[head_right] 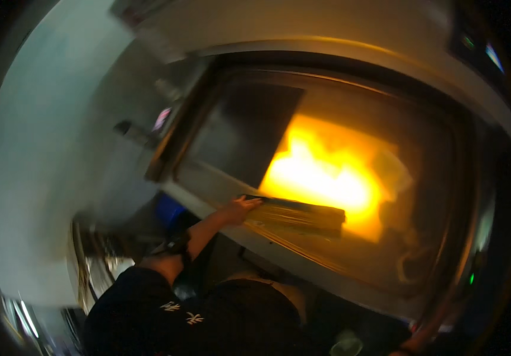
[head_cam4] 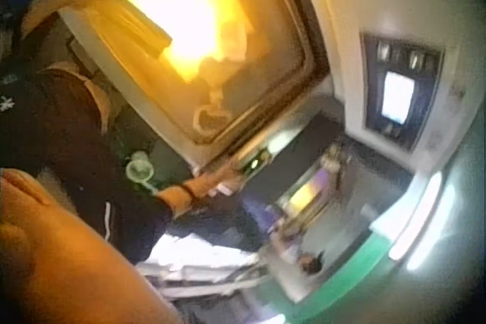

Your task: Placing and exposing printing plates in an LED exposure machine.

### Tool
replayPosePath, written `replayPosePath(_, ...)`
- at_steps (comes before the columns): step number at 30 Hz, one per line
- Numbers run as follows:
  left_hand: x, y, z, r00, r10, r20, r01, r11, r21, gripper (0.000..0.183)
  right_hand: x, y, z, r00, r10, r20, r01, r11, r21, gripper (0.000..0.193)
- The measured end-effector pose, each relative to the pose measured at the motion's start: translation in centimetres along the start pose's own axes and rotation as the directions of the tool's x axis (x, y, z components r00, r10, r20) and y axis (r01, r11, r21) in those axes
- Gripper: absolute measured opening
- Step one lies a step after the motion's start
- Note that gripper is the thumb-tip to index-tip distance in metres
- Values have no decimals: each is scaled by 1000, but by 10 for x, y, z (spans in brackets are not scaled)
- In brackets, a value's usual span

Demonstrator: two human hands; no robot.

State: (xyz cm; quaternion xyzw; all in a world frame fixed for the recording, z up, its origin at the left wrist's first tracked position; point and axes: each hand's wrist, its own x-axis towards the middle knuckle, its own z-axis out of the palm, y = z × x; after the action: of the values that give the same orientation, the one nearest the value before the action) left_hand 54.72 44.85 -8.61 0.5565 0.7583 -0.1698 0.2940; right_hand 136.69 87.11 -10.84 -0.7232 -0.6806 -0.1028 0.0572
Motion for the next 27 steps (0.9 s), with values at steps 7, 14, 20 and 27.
replayPosePath(7,-16,-8,2,997,-82,-11,82,996,-28,88,-4,-64,-50,993,-80,-90,70,992,-106,58)
replayPosePath(14,-5,-22,7,998,67,2,-66,995,-80,88,-69,-123,-72,977,-69,-200,64,997,-34,59)
replayPosePath(20,-27,-73,-27,955,296,5,-296,955,5,86,-215,-271,-56,986,-163,-30,162,916,367,60)
replayPosePath(27,-66,-246,5,955,283,-86,-254,934,250,76,-438,-456,-65,950,-53,307,-40,957,288,60)
